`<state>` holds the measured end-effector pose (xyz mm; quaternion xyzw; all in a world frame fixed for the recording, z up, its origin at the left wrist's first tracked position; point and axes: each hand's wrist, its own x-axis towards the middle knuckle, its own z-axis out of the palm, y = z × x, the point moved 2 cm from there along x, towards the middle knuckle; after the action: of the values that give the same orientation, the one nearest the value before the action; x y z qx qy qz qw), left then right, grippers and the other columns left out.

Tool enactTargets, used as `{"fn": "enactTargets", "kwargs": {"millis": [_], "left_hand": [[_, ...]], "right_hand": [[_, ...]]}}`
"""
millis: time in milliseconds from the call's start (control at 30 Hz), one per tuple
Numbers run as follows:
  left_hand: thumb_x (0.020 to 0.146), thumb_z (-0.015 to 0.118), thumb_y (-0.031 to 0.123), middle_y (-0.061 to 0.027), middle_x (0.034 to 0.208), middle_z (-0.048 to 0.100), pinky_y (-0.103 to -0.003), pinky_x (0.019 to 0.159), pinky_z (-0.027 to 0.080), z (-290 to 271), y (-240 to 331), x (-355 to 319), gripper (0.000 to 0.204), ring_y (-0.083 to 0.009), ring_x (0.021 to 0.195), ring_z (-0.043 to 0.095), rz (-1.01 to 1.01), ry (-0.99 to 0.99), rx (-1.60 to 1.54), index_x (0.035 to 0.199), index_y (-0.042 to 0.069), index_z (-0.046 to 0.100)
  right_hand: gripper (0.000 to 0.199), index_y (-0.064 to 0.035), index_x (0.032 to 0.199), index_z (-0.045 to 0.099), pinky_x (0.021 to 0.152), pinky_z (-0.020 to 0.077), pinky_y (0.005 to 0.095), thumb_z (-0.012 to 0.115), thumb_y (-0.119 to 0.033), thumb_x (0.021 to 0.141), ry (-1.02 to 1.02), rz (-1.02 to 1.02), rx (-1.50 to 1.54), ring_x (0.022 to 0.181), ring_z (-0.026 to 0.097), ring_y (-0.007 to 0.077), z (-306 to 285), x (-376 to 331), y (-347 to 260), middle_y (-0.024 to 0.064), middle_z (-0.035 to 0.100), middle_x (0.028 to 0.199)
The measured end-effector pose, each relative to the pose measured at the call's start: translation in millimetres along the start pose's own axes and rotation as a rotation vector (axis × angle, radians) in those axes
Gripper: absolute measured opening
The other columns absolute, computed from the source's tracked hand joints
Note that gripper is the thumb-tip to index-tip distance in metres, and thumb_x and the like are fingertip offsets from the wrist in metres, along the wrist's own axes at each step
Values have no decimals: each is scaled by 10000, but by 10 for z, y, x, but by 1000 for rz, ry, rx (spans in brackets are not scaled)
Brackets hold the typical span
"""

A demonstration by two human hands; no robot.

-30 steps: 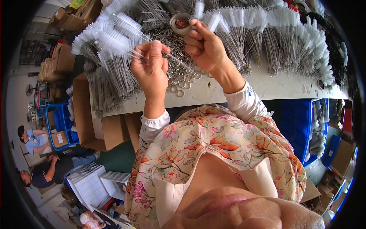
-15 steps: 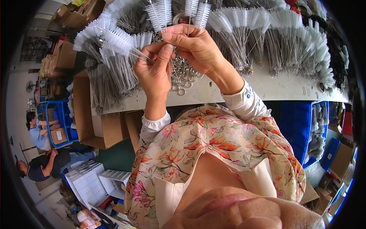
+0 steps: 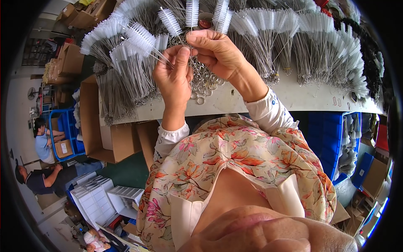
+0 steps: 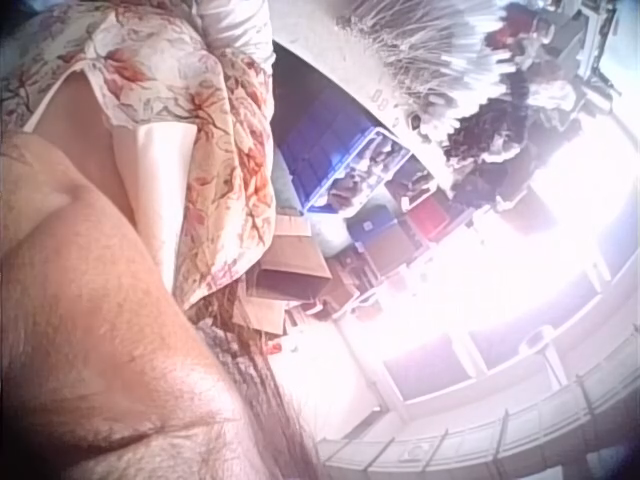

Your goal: Assembling white bottle brushes by attaching metal rings to their ends.

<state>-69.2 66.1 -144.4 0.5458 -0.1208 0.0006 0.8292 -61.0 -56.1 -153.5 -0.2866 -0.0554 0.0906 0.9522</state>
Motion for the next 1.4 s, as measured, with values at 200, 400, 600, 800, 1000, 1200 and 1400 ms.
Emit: {"fn": "enactTargets", "kwargs": {"millis": [200,400,600,800,1000,1200,1400], "left_hand": [[847,594,109,-54,728,602,-151,358,258,-23,-32,-13,99,11,425,311,-27,3,11,878,19,566],[848,594,113,-44,717,598,-149,359,266,-65,-61,-7,104,13,434,328,-6,18,20,883,20,567],[845,601,116,-35,700,586,-154,355,261,41,-70,-6,107,6,417,329,-2,7,23,880,21,568],[801,623,77,-7,620,514,-157,354,213,71,-69,-170,128,-2,426,341,-86,9,125,826,-3,527],[902,475,407,5,602,390,-178,338,124,-125,239,-221,432,-8,412,180,-63,-179,101,875,-22,518],[924,446,336,-77,770,554,-153,347,133,-553,320,-268,368,-9,417,207,-88,34,125,926,-21,537],[927,445,316,-72,791,560,-155,342,143,-584,293,-257,341,-9,409,212,-95,66,151,938,-13,535]], "right_hand": [[128,0,867,636,449,413,150,664,-90,781,-2,-5,8,626,583,92,-17,-7,34,57,636,765],[110,2,849,636,498,458,170,670,-66,770,36,-10,-23,624,575,92,-3,30,82,53,631,758],[161,5,908,632,620,510,207,633,-124,812,51,-82,-176,657,587,112,-30,-52,50,64,638,807],[293,-49,849,594,477,321,204,481,-311,918,87,-128,-675,544,403,40,121,-480,-283,-29,536,652],[323,-64,894,501,540,512,279,520,-386,875,322,-947,-574,664,564,151,-560,-1654,-1610,75,537,800],[303,-80,938,563,364,257,230,532,-376,877,1357,-1052,-789,400,316,58,-2044,-3335,-3076,-63,335,503],[174,-47,951,572,518,438,243,581,-184,845,1576,-713,-665,565,455,102,-3031,-3462,-3652,14,471,659]]}}
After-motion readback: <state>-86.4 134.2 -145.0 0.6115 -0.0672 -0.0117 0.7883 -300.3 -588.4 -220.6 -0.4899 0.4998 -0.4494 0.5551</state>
